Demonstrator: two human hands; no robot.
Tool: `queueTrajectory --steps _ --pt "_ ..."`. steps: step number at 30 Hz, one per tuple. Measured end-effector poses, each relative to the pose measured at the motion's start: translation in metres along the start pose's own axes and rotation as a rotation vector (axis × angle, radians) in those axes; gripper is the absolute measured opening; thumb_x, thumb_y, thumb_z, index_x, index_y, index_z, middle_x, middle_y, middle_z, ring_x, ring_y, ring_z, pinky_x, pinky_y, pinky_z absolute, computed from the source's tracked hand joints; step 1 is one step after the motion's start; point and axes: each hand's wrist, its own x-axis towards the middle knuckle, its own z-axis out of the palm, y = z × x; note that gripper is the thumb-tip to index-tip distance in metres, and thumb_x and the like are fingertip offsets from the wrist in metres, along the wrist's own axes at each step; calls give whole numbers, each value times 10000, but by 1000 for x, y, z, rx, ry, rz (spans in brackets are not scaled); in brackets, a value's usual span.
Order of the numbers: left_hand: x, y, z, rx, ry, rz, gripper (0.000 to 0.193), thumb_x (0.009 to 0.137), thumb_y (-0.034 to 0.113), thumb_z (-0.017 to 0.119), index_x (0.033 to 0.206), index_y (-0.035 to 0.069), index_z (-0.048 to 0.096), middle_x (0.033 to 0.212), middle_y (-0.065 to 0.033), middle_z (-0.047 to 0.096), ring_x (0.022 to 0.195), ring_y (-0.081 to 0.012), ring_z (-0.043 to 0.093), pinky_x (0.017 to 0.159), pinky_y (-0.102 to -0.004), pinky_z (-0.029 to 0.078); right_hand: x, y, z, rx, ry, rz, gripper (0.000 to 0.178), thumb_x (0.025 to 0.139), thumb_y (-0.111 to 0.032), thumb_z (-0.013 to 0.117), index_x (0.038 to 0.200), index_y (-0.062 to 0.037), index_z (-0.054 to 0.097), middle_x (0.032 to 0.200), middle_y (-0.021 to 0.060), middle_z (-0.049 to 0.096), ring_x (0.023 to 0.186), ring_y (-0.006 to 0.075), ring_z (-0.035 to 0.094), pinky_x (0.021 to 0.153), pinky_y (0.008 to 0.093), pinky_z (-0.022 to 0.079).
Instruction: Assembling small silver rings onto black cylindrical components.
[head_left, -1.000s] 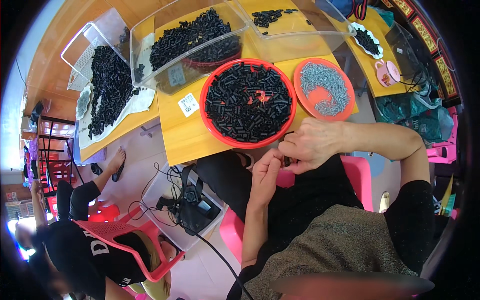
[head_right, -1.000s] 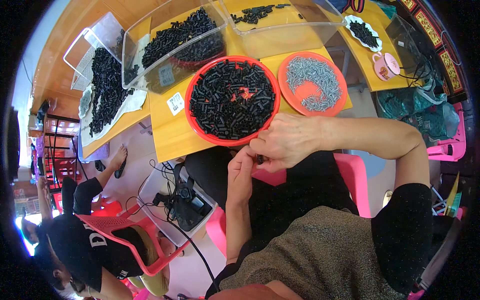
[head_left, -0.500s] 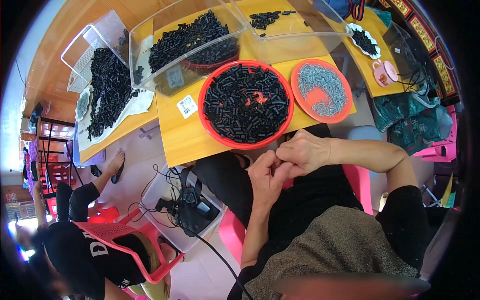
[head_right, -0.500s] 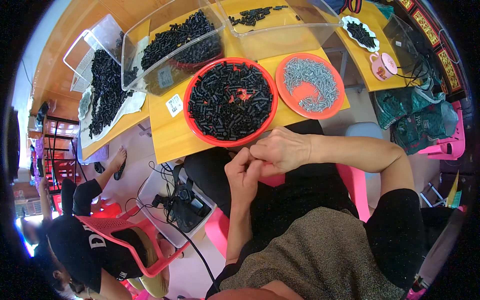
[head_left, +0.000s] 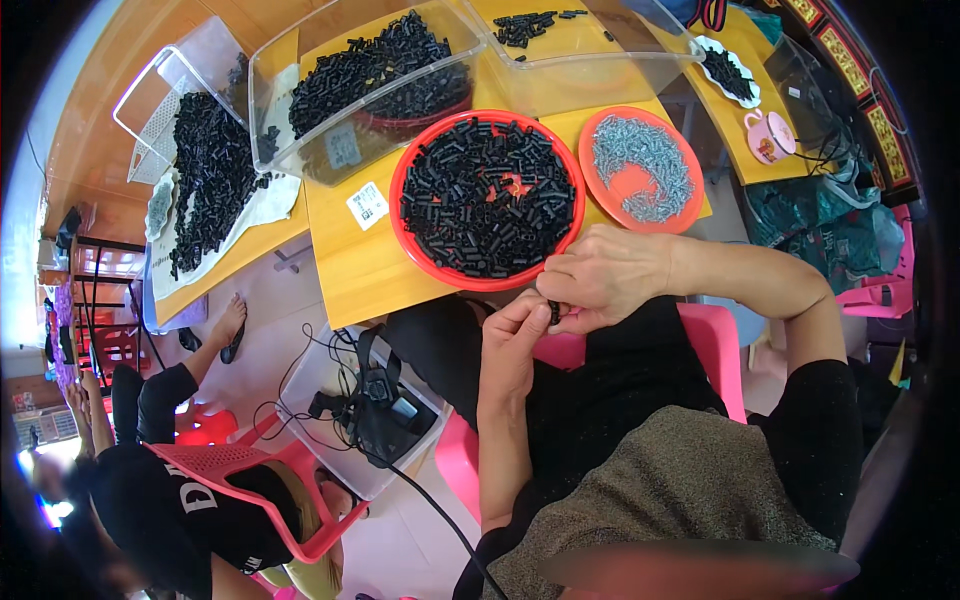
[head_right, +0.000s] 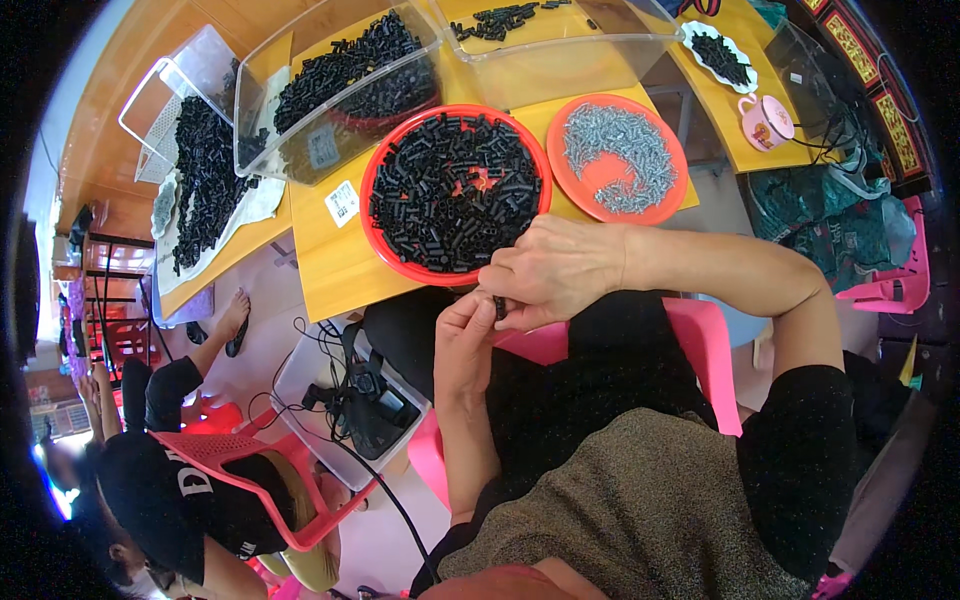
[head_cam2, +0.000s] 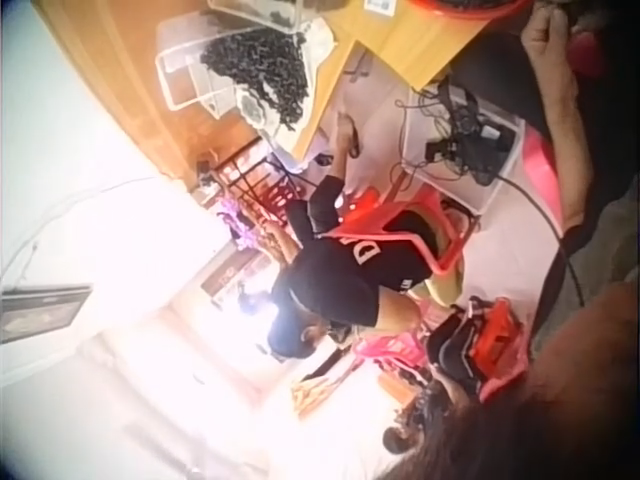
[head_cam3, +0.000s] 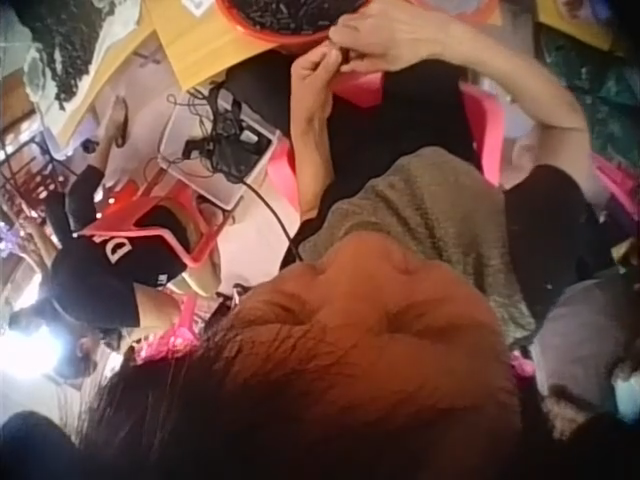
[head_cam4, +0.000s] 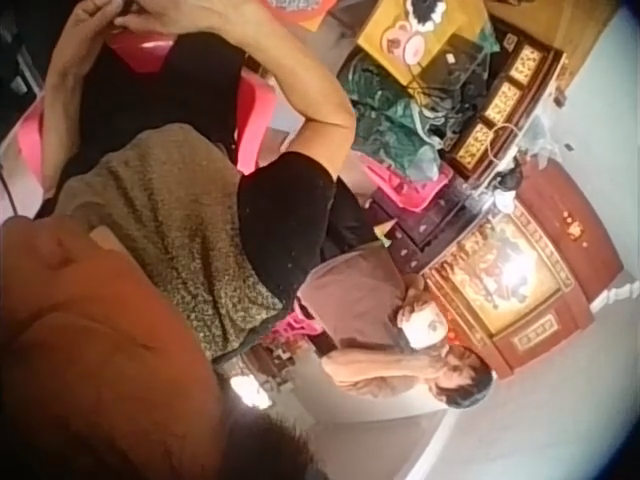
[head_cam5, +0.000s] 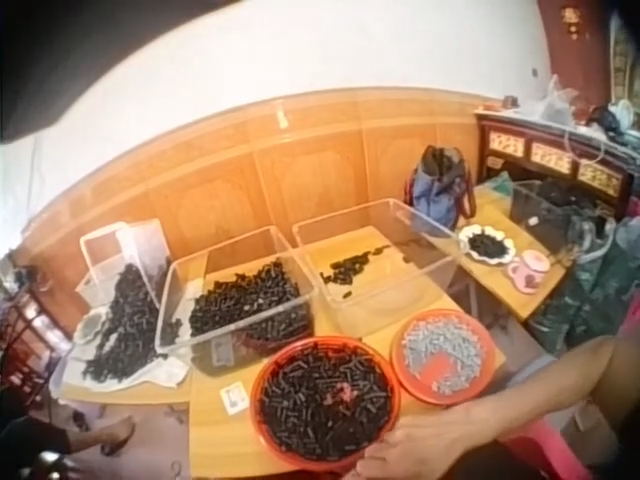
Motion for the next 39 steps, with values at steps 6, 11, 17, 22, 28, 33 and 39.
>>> queueTrajectory --steps 6,11,17,22,28,33,39 --pt "0 -5 -3 -111 32 -100 147 905 120 588 845 -10 625 866 -20 593 824 -95 527 767 -234 411 7 3 -4 -43 -84 8 383 802 -392 627 760 -38 488 626 114 551 513 307 575 431 398 445" --pt "0 -6 -2 -60 -4 -35 160 920 129 566 860 -8 623 866 -6 588 776 -74 508 726 -220 409 7 4 -6 -36 -130 -23 380 793 -377 622 731 -29 483 585 121 558 502 320 571 424 406 436" --pt "-1 -7 6 306 -7 193 279 992 214 441 1042 -15 593 923 -5 591 856 -74 539 779 -215 431 4 6 -7 -19 -91 -40 360 787 -340 628 706 -28 467 583 125 551 505 326 569 422 401 435" --pt "-1 -13 8 396 7 199 302 1006 230 403 1009 -13 583 896 9 554 826 -69 495 737 -208 399 -2 11 7 88 -12 -61 335 745 -271 664 674 -37 435 583 120 512 498 321 545 423 389 423" --pt "1 -15 13 347 19 227 285 1005 232 401 936 10 566 843 9 525 767 -61 464 675 -203 376 -9 7 5 160 76 -3 314 714 -202 691 667 -53 418 585 98 478 489 307 519 422 386 400" --pt "9 -14 13 239 75 202 256 1000 234 410 935 29 549 735 5 502 657 -62 428 616 -203 350 3 30 -60 -101 310 62 225 748 -176 661 720 -61 470 615 75 510 498 267 550 427 375 391" --pt "11 -8 7 345 194 196 184 986 187 444 984 32 544 700 -3 506 614 -42 413 557 -180 315 12 120 -121 -1022 590 343 175 832 -222 618 852 -57 564 755 82 605 623 273 607 558 377 471"
